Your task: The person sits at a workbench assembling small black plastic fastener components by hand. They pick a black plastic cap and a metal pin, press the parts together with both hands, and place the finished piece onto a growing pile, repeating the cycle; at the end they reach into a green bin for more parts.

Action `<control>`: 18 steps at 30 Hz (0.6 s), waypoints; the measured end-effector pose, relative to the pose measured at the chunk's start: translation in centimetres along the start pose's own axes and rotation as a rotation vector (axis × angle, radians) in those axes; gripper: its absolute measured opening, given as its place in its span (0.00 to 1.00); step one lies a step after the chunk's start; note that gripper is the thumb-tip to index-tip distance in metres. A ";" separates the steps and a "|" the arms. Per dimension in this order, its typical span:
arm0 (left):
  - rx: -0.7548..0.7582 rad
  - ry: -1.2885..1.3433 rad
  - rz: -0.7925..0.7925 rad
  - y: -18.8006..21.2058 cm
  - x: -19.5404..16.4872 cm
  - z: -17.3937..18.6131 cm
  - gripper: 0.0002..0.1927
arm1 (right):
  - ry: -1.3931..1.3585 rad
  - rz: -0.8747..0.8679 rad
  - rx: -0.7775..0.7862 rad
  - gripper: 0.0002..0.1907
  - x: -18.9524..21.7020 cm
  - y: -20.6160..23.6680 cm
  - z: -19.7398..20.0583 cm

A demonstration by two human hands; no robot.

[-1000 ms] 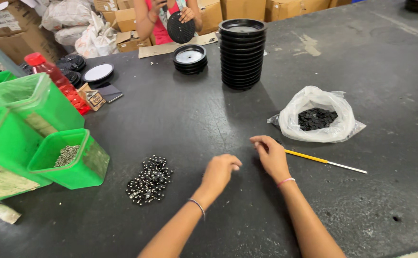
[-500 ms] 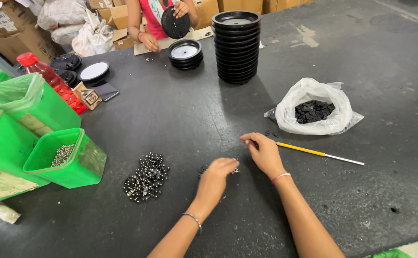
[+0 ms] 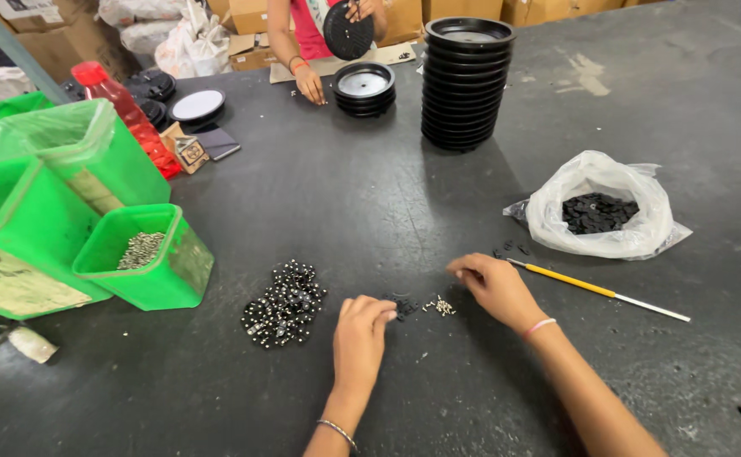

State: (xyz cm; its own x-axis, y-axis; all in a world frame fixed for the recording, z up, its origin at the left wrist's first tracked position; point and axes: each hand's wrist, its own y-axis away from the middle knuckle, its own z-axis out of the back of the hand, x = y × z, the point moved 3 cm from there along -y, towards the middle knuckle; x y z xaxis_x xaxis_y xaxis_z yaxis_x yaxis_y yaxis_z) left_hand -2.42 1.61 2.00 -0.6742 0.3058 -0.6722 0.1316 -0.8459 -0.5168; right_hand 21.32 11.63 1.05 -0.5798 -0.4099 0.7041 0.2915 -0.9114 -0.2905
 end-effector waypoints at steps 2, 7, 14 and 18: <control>0.045 -0.007 0.004 0.2 -0.1 -0.8 0.06 | 0.107 -0.002 0.060 0.11 -0.3 0.4 0.9; 0.117 -0.051 0.008 0.1 0.0 -1.7 0.10 | -0.003 -0.044 0.013 0.11 -0.6 1.3 1.5; 0.148 -0.088 0.055 0.0 0.1 -1.7 0.08 | 0.011 -0.034 0.111 0.10 1.2 2.7 1.2; 0.219 -0.091 0.097 0.3 -0.1 -1.8 0.10 | 0.095 -0.028 0.168 0.09 2.6 3.3 1.2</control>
State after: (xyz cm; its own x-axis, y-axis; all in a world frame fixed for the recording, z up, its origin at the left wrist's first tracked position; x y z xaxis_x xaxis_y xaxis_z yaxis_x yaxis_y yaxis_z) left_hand -0.99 2.06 1.01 -0.7298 0.1866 -0.6578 0.0451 -0.9468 -0.3186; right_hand 21.74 7.61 2.69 -0.6561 -0.3934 0.6440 0.3924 -0.9068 -0.1541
